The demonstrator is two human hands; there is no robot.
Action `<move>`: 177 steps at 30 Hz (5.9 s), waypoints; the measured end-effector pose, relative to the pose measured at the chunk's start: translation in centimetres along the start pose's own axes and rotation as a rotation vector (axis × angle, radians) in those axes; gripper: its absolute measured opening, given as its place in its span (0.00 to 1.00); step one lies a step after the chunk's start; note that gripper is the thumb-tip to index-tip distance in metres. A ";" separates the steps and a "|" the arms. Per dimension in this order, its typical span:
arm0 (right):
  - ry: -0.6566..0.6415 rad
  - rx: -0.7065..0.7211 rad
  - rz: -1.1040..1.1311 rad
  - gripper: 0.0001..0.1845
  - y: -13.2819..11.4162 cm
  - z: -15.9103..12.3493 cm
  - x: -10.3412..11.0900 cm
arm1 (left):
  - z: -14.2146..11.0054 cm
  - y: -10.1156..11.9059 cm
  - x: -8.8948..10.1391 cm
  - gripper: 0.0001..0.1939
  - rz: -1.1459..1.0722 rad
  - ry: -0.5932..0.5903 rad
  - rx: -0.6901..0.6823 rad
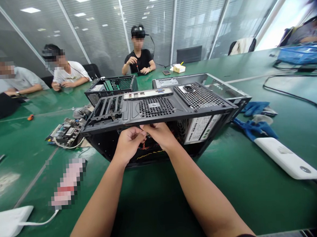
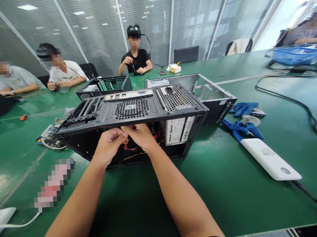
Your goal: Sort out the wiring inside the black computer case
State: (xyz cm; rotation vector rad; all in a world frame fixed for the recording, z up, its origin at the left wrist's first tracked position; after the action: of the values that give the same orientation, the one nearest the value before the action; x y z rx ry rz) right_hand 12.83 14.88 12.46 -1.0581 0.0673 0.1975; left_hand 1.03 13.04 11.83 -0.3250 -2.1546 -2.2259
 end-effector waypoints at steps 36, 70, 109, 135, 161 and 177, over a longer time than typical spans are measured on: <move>-0.124 -0.025 -0.128 0.10 -0.2 -0.2 -0.4 | 0.6 -1.7 -0.7 0.17 -0.172 -0.170 0.073; -0.119 -0.089 -0.078 0.10 -0.6 -0.5 -0.4 | 0.3 -3.0 -2.6 0.16 -0.568 -0.361 0.251; 0.001 -0.062 -0.138 0.07 -0.7 -0.2 0.6 | 0.6 -2.5 -1.2 0.15 -0.337 -0.168 0.149; 0.012 -0.054 -0.151 0.08 -0.2 -0.1 0.5 | 0.6 -2.0 -0.2 0.14 -0.092 -0.073 0.098; 0.008 0.027 -0.230 0.08 -0.3 0.1 0.6 | 0.5 -1.4 0.2 0.12 -0.037 -0.012 0.079; -0.006 0.003 -0.220 0.09 -0.6 0.1 0.6 | 0.4 -2.1 0.1 0.12 -0.066 -0.066 0.175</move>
State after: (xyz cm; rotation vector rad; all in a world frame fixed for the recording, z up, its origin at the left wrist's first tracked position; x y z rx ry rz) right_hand 13.48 14.74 12.90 -1.0539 -0.0545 0.0018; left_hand 0.66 13.51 9.78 -0.3300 -2.4072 -2.0660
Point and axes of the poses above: each hand's wrist, its own z-axis towards the middle knuckle, its own x-axis out of the back of the hand, y = z × x, the point moved 9 cm from there along z, towards the middle knuckle, and after that the axes turned 10 degrees about x, right-handed, at the moved point
